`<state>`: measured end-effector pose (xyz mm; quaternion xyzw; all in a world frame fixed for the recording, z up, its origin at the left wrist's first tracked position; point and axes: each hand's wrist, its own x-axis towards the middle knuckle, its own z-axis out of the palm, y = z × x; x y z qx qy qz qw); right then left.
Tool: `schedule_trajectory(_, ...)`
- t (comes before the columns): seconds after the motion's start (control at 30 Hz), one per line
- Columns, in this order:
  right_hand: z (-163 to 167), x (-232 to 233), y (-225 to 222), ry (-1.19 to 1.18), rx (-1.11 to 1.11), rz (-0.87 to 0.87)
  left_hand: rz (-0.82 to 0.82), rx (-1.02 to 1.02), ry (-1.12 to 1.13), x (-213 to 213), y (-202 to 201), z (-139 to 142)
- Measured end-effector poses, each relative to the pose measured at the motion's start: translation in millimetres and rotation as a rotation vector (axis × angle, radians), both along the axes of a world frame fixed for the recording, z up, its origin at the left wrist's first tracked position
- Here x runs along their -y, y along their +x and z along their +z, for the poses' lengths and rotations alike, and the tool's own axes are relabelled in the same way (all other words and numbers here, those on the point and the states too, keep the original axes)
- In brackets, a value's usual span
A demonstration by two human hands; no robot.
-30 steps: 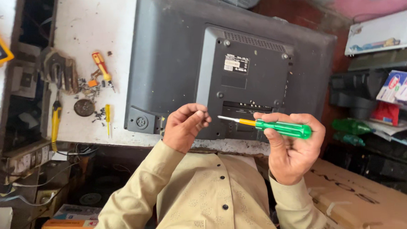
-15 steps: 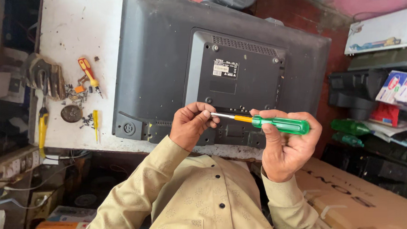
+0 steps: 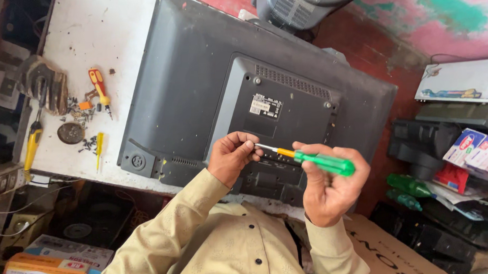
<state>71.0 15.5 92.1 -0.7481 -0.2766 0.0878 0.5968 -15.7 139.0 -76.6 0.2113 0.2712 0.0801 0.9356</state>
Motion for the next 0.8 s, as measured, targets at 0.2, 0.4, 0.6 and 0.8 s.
schedule_trajectory(0.2,-5.8,-19.1,32.0,-0.012,0.130,0.160,0.002,0.020,0.035,-27.0,26.9,1.1)
schedule_trajectory(0.4,-28.7,-45.3,61.8,0.041,0.161,0.139,0.018,-0.092,0.119,-60.2,51.7,14.0)
schedule_trajectory(0.6,-63.2,-80.0,95.7,0.048,0.306,0.186,-0.083,-0.430,1.441,-83.5,48.4,12.9)
schedule_trajectory(0.8,-83.1,-102.4,110.0,0.014,0.301,0.246,-0.131,-0.468,1.388,-91.5,56.0,-0.1)
